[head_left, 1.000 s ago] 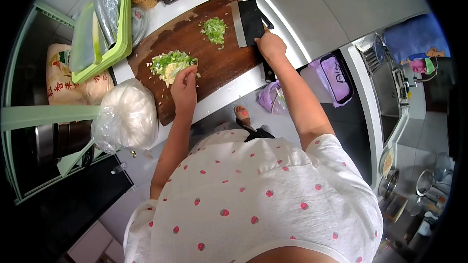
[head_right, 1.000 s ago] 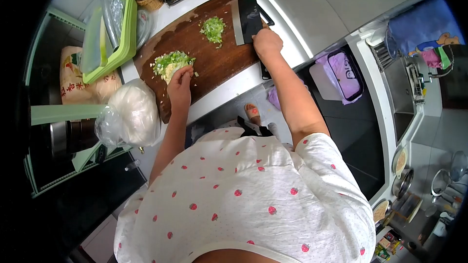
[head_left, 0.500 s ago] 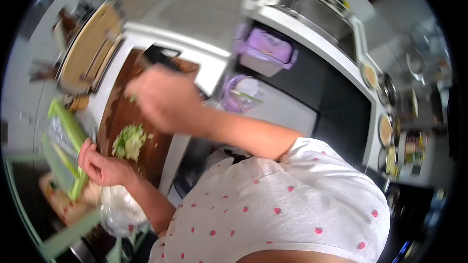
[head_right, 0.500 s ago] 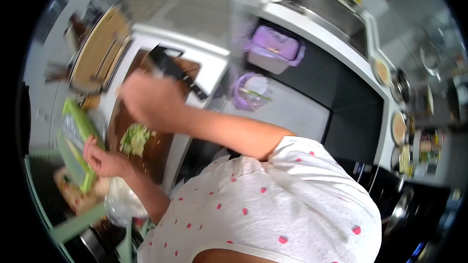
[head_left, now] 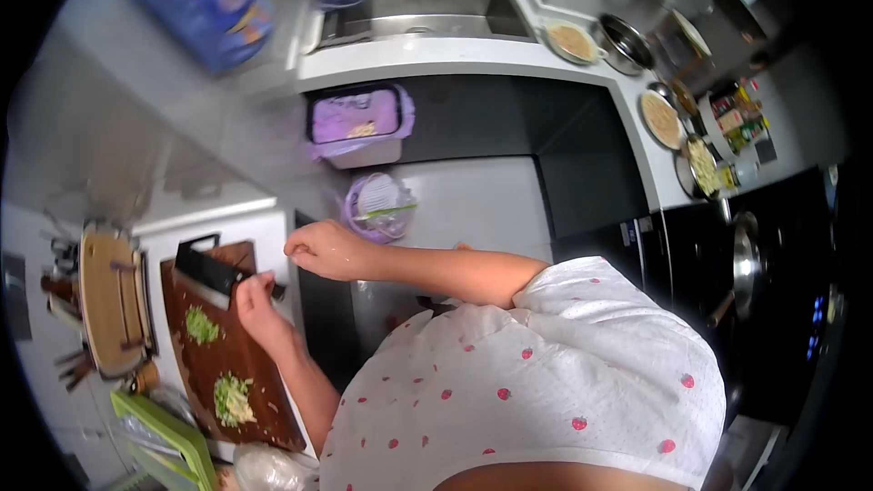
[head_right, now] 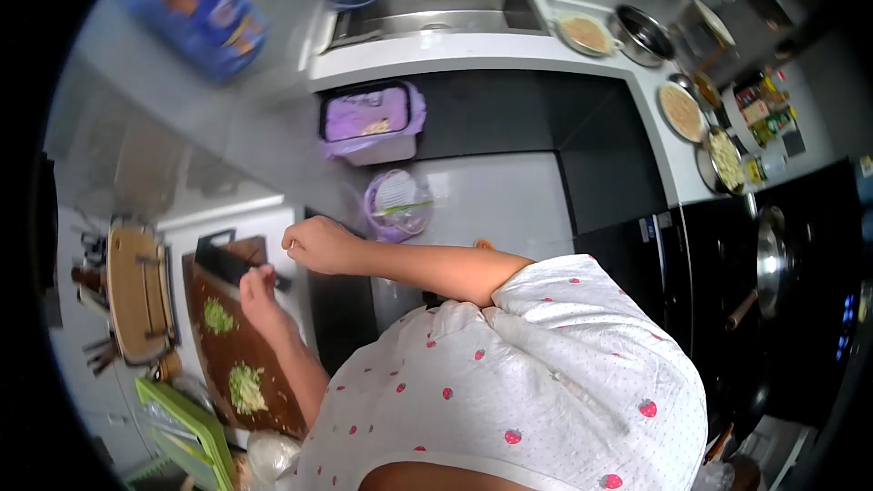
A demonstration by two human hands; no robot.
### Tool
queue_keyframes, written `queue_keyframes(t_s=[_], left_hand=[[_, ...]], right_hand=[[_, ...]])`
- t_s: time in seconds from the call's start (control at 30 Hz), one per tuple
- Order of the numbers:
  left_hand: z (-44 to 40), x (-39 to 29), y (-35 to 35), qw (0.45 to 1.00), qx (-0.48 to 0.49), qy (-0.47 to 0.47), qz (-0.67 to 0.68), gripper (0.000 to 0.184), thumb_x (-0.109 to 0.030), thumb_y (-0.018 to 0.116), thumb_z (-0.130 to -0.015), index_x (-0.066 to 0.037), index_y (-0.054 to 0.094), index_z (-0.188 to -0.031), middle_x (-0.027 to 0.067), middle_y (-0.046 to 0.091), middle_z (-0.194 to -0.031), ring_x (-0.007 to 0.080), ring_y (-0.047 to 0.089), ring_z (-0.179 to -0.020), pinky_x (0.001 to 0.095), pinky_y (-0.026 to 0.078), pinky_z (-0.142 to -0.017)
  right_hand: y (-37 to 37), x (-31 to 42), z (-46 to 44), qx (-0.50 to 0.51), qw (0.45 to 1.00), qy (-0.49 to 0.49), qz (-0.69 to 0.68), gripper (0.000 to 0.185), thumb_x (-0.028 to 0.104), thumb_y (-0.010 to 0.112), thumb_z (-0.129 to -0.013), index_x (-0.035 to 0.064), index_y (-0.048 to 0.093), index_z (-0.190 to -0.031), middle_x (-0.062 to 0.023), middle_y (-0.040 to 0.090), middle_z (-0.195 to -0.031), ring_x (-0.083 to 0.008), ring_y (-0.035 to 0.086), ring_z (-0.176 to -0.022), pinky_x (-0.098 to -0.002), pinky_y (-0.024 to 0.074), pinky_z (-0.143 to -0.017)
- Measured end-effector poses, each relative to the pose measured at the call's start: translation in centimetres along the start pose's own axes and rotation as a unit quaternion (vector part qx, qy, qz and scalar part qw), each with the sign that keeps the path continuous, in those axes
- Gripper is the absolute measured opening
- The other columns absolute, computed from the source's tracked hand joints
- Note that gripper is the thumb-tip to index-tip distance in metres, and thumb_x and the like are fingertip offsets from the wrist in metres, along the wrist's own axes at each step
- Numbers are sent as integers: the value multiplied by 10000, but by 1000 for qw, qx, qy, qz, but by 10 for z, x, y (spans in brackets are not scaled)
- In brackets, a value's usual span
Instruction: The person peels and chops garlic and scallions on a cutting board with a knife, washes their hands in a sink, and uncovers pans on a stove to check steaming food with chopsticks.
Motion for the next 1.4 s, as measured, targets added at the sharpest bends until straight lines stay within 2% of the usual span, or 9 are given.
queue_keyframes(t_s=[0.27, 0.47, 0.53, 0.67, 0.73, 0.83, 0.87, 1.07, 1.4], left_hand=[[20, 23, 261, 962, 239, -66, 118, 139, -143, 559, -910, -10, 581, -877, 88, 630, -886, 160, 596, -847, 280, 458, -820], [32, 30, 410, 941, 287, -105, 149, 107, -121, 574, -895, -33, 613, -848, 48, 636, -852, 113, 588, -794, 248, 467, -751], [26, 35, 442, 935, 293, -125, 158, 115, -141, 566, -912, -43, 607, -868, 29, 628, -848, 84, 571, -777, 232, 461, -739], [-1, 48, 495, 932, 319, -107, 133, 155, -182, 542, -935, -45, 588, -879, 31, 626, -850, 93, 571, -771, 236, 461, -740], [-19, 50, 518, 929, 331, -106, 125, 167, -190, 525, -944, -47, 590, -885, 26, 623, -855, 93, 568, -786, 239, 456, -742], [-58, 53, 556, 944, 299, -96, 99, 188, -179, 529, -940, -6, 599, -923, 29, 621, -851, 78, 543, -774, 216, 428, -726], [-74, 61, 569, 947, 292, -84, 108, 198, -180, 519, -939, 1, 599, -952, 18, 604, -826, 75, 537, -760, 215, 432, -692], [-178, 78, 654, 946, 189, -88, 250, 184, -161, 505, -933, -3, 590, -970, 5, 555, -772, 74, 521, -724, 217, 432, -621], [-370, 127, 741, 976, 84, -88, 179, 359, -122, 472, -915, 61, 495, -1223, 36, 574, -818, 85, 538, -732, 232, 452, -664]], right_hand=[[-199, -56, 52, -189, 981, 32, -17, 186, 119, 585, -823, -14, 628, -947, -160, 660, -811, -254, 661, -746, -326, 506, -676], [-321, -108, 62, -263, 962, 5, 71, 153, 75, 592, -820, -13, 634, -938, -132, 656, -814, -187, 654, -718, -284, 500, -638], [-349, -117, 58, -302, 951, 38, 63, 146, 135, 582, -823, 6, 630, -872, -162, 638, -786, -324, 626, -716, -391, 485, -638], [-391, -148, 36, -303, 947, 68, 80, 158, 140, 602, -827, -4, 629, -883, -180, 637, -792, -323, 628, -730, -393, 483, -641], [-410, -165, 18, -300, 946, 61, 112, 175, 107, 585, -848, -7, 643, -967, -110, 656, -722, -157, 631, -639, -282, 488, -598], [-438, -180, -19, -278, 948, 68, 140, 223, 102, 560, -839, 0, 633, -1023, -114, 647, -713, -177, 629, -636, -300, 489, -609], [-444, -184, -35, -279, 953, 75, 89, 182, 111, 528, -812, -4, 627, -914, -211, 639, -834, -379, 612, -755, -429, 481, -689], [-486, -219, -174, -282, 931, 97, 209, 287, 135, 471, -858, 18, 625, -1070, -207, 655, -862, -344, 638, -766, -400, 488, -719], [-530, -331, -365, -307, 946, 98, 41, 180, 116, 510, -828, -6, 631, -883, -224, 639, -873, -386, 607, -836, -443, 464, -748]])
Point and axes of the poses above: each hand's wrist, its own z-axis away from the middle knuckle, its own y-axis out of the palm, x = y × z, the point moved 1 cm from there along -z, towards the middle knuckle
